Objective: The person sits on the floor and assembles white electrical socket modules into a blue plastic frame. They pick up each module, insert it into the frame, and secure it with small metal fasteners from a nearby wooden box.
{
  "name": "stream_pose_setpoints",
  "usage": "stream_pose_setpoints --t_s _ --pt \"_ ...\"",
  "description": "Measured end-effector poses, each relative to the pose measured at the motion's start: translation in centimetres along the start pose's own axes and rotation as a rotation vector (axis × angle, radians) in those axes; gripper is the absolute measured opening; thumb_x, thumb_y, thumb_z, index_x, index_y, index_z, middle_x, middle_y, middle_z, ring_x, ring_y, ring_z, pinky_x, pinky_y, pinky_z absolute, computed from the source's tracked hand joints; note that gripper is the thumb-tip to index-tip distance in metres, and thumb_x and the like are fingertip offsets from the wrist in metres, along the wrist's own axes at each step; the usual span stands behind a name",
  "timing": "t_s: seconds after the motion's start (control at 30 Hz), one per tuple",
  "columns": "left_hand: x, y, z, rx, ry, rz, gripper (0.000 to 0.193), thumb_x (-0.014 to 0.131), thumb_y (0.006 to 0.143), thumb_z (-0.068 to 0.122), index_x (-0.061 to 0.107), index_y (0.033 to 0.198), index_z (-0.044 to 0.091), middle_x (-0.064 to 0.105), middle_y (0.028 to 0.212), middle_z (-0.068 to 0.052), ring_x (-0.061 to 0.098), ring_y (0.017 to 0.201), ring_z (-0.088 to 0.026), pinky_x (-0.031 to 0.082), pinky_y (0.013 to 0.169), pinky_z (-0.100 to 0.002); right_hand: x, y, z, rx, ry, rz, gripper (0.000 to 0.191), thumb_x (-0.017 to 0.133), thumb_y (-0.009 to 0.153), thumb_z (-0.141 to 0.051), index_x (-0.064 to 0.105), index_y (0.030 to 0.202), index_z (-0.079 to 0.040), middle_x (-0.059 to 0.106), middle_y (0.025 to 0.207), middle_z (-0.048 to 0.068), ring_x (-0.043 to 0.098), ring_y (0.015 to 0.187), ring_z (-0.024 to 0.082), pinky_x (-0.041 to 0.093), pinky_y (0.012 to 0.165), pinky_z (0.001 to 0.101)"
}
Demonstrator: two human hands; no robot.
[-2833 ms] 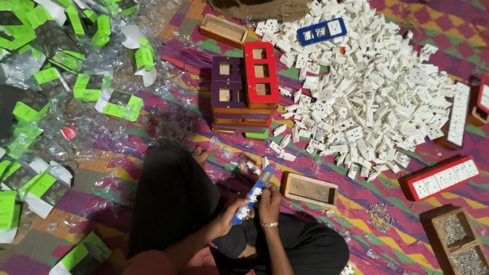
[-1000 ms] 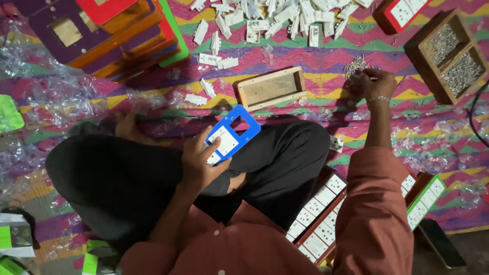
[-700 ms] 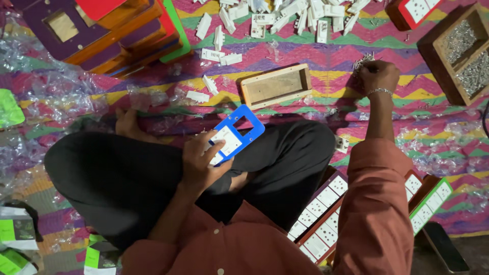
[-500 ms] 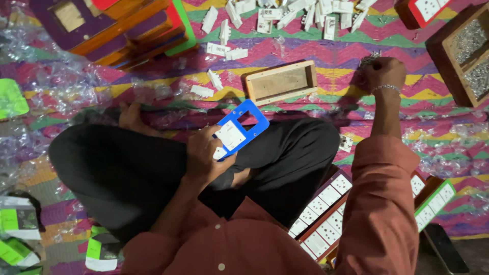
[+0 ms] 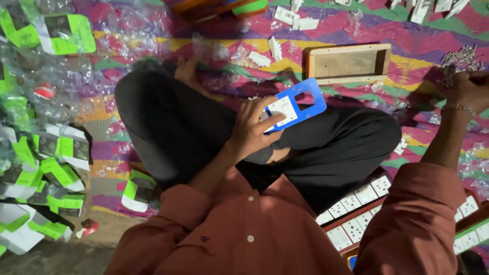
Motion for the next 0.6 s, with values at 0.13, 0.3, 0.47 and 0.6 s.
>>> stream_pose_setpoints --t_s 0.13,0.3,0.47,0.6 --pt "0.1 -0.1 0.0 0.009 0.013 0.007 0.044 0.087 0.073 0.02 0.073 0.114 0.016 0.056 0.139 -0.011 0.059 0.119 -0.032 0.048 0.098 -0.047 -0.1 -1.3 -1.1 0.055 0.164 0.057 0.038 0.068 0.088 0.013 0.071 0.125 0.002 0.075 0.102 0.01 0.066 0.076 0.014 0.055 0.063 0.0259" --pt "0.0 -0.2 -0.3 -0.032 0.002 0.018 0.044 0.087 0.073 0.02 0.073 0.114 0.017 0.056 0.139 -0.011 0.059 0.118 -0.032 0.047 0.098 -0.047 1.5 -11.9 -14.0 -0.271 0.211 -0.21 0.005 0.075 0.111 0.014 0.072 0.115 0.01 0.074 0.099 0.017 0.072 0.09 0.02 0.061 0.083 0.0328" --pt "0.3 -0.4 -0.5 -0.035 0.013 -0.002 0.045 0.087 0.072 0.022 0.073 0.114 0.017 0.055 0.139 -0.011 0.059 0.118 -0.032 0.046 0.096 -0.048 7.9 -24.7 -25.0 -0.401 -0.01 -0.493 0.009 0.073 0.097 0.009 0.074 0.1 0.001 0.076 0.107 0.012 0.075 0.102 0.023 0.059 0.091 0.0309" --pt "0.6 -0.9 -0.9 -0.031 0.011 0.009 0.045 0.086 0.072 0.023 0.073 0.115 0.017 0.054 0.14 -0.011 0.058 0.119 -0.033 0.046 0.099 -0.049 12.6 -28.0 -27.8 -0.465 -0.052 -0.538 0.014 0.078 0.087 0.007 0.076 0.098 -0.002 0.073 0.099 0.012 0.07 0.091 0.028 0.055 0.081 0.0353"
Point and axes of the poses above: each hand's wrist, its own y-axis towards the middle knuckle, its own x-axis out of the palm, z = x × y, the point moved 10 cm from there along y, towards the middle knuckle
